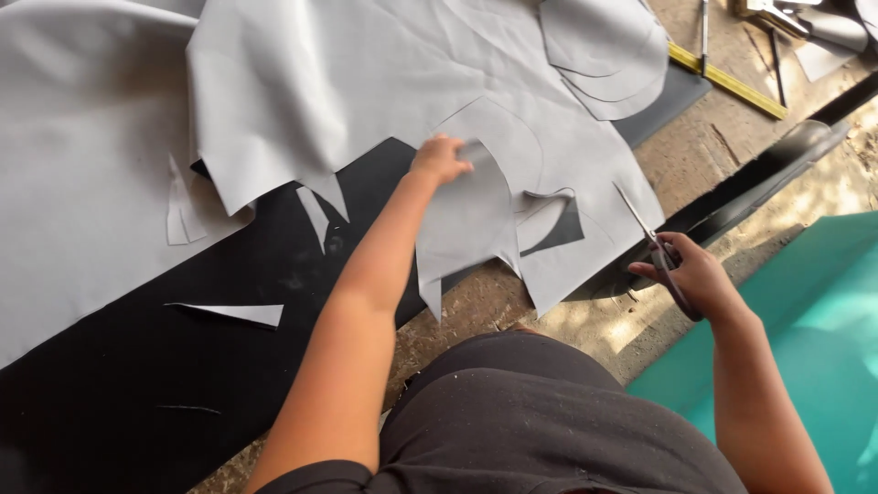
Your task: Cutting out pattern pieces from upholstery fabric using scissors and a ruler for measurement.
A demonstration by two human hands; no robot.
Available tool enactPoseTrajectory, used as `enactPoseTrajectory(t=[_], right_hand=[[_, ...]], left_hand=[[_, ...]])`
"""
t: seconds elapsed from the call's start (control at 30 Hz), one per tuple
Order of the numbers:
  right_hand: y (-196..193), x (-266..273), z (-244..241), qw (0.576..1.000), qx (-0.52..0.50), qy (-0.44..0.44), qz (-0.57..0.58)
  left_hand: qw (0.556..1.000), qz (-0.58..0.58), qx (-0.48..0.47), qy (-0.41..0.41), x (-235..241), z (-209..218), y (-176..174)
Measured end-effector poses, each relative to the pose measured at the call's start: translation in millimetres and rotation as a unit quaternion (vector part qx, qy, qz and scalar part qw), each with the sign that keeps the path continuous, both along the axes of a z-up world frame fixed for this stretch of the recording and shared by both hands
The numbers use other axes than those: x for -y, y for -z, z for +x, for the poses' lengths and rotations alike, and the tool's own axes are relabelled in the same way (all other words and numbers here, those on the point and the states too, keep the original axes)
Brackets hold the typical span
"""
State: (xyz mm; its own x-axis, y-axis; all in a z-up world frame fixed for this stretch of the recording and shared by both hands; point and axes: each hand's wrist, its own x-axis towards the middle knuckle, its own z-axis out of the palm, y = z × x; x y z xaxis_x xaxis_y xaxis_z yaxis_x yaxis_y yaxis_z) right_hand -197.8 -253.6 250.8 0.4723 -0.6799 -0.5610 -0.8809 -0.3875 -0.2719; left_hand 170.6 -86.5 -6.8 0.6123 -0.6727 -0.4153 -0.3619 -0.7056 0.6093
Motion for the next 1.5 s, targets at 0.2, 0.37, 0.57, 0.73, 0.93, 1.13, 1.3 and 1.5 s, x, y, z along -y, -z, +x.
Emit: enactPoseTrajectory(t=[0.2, 0.37, 0.57, 0.73, 0.93, 1.13, 1.3, 1.5], right_hand=[[19, 1, -15, 0.997, 0.026, -0.073, 0.016], [50, -14, 3, 0.988, 0.019, -0.151, 0.025], [62, -48, 30, 0.971, 0.02, -0.228, 0.064], [89, -63, 31, 0.97, 0.045, -0.216, 0.106], [128, -79, 26, 0.919, 0.2, -0.004, 0.339], [117, -90, 28, 0.883, 0.243, -0.041, 0.398], [67, -111, 32, 0.848, 0.36, -0.161, 0.353], [62, -113, 32, 0.822, 0.447, -0.208, 0.285]], left_hand=[[0.895, -0.179, 0.122, -0.39, -148, -69, -3], [0.892, -0.152, 0.267, -0.332, -187, -150, 10], [0.864, -0.208, 0.289, -0.357, -154, -138, 53], [0.821, -0.213, 0.002, -0.529, -139, -120, 60], [0.929, -0.036, 0.038, -0.366, -132, -128, 28], [0.835, -0.349, 0.231, -0.358, -154, -136, -100], [0.793, -0.458, 0.276, -0.292, -174, -142, -181], [0.789, -0.498, 0.294, -0.21, -180, -149, -216]])
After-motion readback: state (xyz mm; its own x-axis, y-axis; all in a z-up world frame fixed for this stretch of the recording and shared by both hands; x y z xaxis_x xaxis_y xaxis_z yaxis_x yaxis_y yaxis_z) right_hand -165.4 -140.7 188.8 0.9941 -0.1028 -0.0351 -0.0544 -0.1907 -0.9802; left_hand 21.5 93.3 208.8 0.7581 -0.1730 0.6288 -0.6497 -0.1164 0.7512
